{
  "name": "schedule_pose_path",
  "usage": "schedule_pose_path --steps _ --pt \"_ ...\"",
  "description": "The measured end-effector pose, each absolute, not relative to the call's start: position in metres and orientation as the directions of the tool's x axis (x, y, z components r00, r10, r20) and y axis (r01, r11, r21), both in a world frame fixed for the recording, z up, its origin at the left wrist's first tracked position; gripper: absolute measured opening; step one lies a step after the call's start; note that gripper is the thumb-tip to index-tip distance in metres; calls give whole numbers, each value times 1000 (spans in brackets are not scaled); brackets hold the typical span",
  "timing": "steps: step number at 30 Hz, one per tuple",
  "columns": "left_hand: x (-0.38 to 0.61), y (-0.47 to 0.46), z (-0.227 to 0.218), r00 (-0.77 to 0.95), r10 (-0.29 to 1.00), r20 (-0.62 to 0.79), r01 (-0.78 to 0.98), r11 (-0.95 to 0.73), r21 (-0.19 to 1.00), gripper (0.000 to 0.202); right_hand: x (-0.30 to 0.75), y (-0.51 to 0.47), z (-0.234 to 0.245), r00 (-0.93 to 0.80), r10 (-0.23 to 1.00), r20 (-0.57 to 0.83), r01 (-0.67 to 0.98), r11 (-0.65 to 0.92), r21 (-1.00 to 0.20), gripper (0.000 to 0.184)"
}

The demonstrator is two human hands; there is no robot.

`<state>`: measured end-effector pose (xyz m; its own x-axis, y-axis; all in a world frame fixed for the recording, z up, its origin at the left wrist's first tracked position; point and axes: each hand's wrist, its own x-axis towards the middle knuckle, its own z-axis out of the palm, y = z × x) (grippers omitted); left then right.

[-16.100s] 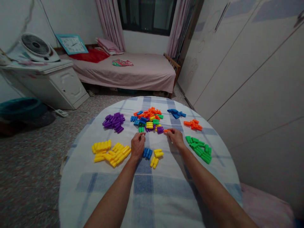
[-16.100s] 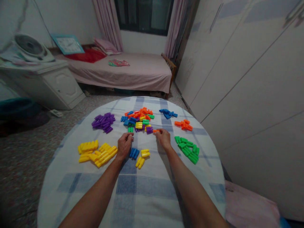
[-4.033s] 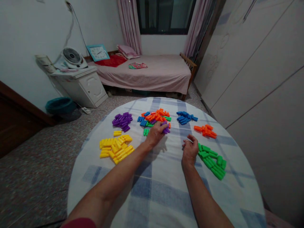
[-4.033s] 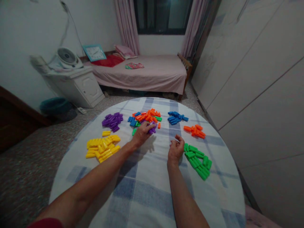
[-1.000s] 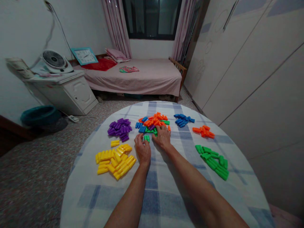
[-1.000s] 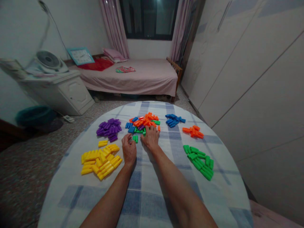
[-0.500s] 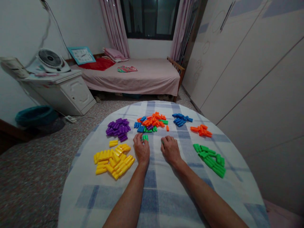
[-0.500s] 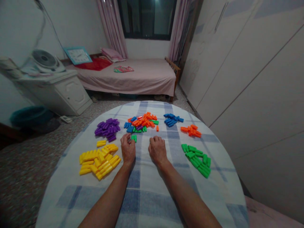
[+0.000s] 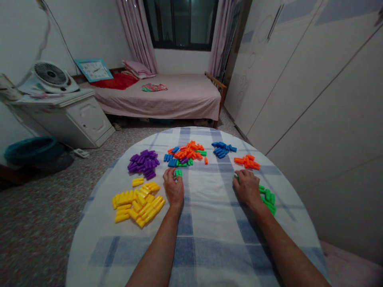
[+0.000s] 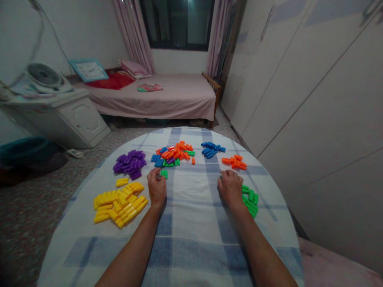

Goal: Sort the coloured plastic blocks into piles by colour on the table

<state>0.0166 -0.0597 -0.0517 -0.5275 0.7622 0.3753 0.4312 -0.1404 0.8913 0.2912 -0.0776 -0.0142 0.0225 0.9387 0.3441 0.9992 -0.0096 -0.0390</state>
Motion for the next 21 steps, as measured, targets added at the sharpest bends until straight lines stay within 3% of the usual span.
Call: schedule_pose_path --steps 8,12,16,21 --pt "18 -60 -50 -530 761 373 423 -144 895 28 304 -93 -24 15 961 278 1000 -18 11 18" --pt "17 -59 -50 -540 761 360 416 -130 900 35 297 -94 -16 1 940 340 1000 3 -12 28" --pt "17 -58 -53 -558 758 337 391 -118 913 40 267 -83 -8 -63 919 389 979 132 -153 35" --pt "17 -60 -51 -567 772 286 363 -77 929 40 198 -70 -4 -225 937 266 850 322 -416 29"
